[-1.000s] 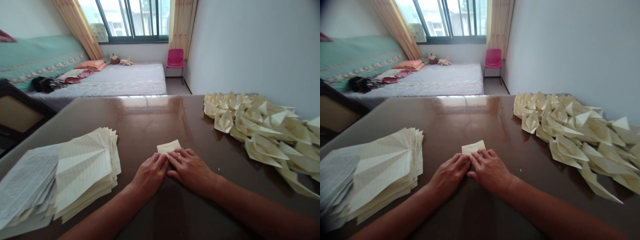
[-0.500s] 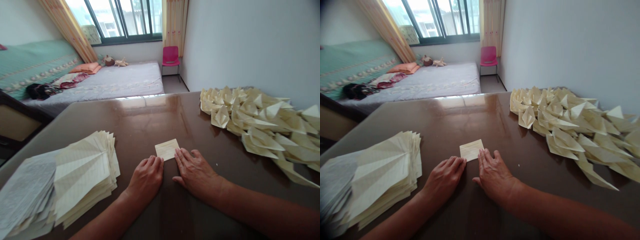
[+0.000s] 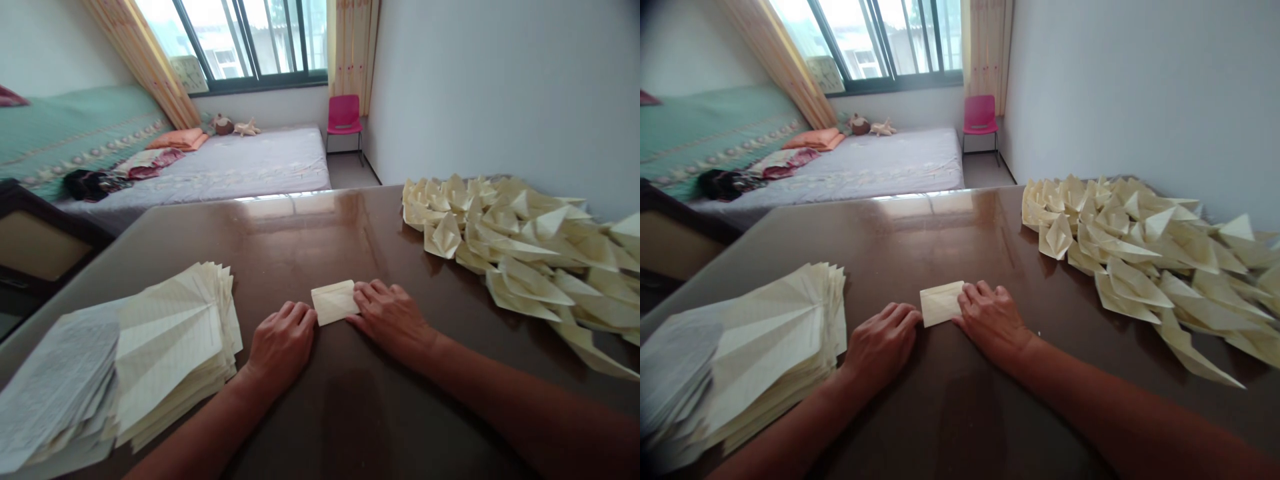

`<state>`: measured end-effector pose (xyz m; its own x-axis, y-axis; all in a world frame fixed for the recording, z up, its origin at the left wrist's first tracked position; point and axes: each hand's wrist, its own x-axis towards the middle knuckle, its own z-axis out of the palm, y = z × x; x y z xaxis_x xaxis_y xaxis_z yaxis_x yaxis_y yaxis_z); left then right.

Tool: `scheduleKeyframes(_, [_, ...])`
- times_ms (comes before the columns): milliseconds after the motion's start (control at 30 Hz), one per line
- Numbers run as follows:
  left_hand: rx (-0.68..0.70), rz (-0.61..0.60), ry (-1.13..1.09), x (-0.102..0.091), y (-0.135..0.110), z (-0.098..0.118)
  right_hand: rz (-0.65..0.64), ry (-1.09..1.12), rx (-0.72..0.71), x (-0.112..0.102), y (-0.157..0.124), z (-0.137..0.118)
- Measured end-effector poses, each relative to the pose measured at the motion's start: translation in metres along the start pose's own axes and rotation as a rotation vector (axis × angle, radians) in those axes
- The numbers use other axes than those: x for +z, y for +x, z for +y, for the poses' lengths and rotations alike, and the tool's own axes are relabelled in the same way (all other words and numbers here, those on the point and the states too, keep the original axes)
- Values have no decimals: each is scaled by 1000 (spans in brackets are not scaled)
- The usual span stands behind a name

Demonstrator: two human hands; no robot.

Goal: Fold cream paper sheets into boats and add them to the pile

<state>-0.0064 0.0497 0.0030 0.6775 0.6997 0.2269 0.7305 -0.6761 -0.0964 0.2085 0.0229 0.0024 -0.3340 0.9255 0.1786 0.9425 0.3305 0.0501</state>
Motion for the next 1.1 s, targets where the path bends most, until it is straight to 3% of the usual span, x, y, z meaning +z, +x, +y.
scheduleKeyframes(100, [-92, 50, -76, 6, 4, -4, 65, 109, 48, 14, 7, 14])
scheduleKeyframes(267, [-74, 74, -219, 14, 5, -6, 125, 298, 45, 26, 8, 24])
scheduleKeyframes(567, [64, 173, -550, 19, 5, -9, 241, 589, 17, 32, 11, 27])
scheduleKeyframes(733, [-55, 232, -876, 16, 4, 0, 365, 750, 101, 24, 8, 23])
scheduleKeyframes(933, [-303, 277, -1291, 5, 6, 8, 223, 1106, 200, 13, 7, 17])
scheduleKeyframes(1100, [-229, 329, -1249, 7, 10, -1, 191, 1374, 323, 16, 13, 17])
